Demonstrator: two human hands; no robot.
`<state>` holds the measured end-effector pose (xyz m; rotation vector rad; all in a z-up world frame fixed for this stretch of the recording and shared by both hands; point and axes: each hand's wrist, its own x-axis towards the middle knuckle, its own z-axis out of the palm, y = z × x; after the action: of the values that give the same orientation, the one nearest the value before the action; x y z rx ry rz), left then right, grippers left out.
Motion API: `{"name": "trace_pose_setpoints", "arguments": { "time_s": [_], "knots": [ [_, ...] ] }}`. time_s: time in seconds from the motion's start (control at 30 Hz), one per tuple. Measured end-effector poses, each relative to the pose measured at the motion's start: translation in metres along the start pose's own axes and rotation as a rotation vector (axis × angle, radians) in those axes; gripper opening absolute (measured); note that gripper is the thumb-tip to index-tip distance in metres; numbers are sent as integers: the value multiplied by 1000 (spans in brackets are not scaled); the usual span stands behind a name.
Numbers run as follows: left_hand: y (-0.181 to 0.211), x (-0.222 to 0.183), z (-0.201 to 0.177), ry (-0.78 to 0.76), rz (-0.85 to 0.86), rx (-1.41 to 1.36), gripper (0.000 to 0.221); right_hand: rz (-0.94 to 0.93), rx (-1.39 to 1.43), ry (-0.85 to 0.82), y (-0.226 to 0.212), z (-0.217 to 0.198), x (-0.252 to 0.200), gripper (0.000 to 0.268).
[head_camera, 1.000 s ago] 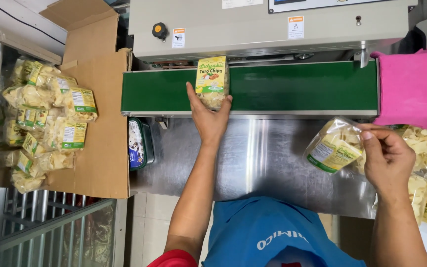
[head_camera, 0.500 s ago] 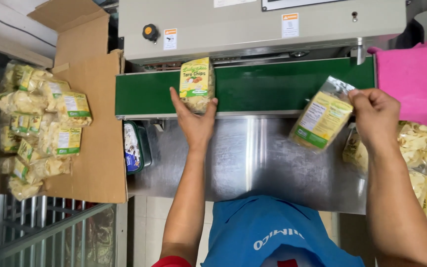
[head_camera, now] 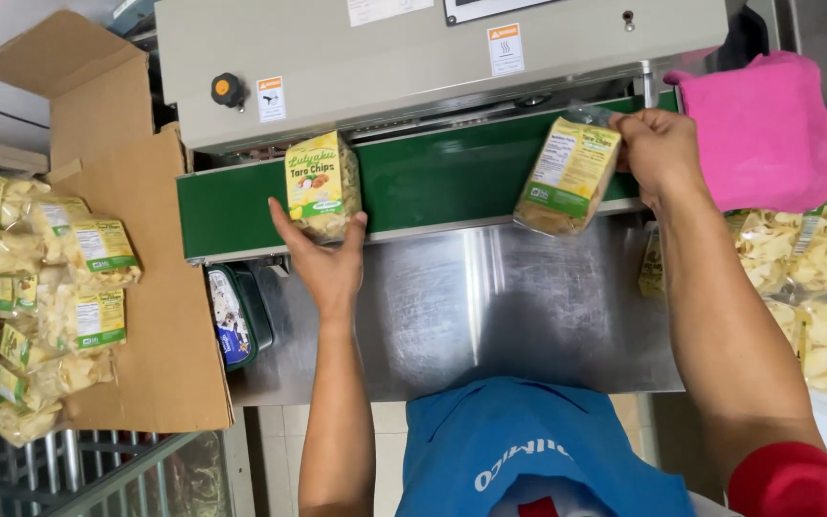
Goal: Arranging and inspecting bags of chips on a conveyor belt for a heat-sealing machine
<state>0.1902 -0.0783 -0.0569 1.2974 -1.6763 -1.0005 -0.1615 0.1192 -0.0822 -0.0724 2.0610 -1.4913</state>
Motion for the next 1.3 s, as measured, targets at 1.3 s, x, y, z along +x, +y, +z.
{"name": "trace_pose_setpoints", "arguments": {
  "time_s": [1.3],
  "knots": [
    [63,-89,151,-465,93,-146,57,-83,353,38,3,63,5,15]
  ]
}}
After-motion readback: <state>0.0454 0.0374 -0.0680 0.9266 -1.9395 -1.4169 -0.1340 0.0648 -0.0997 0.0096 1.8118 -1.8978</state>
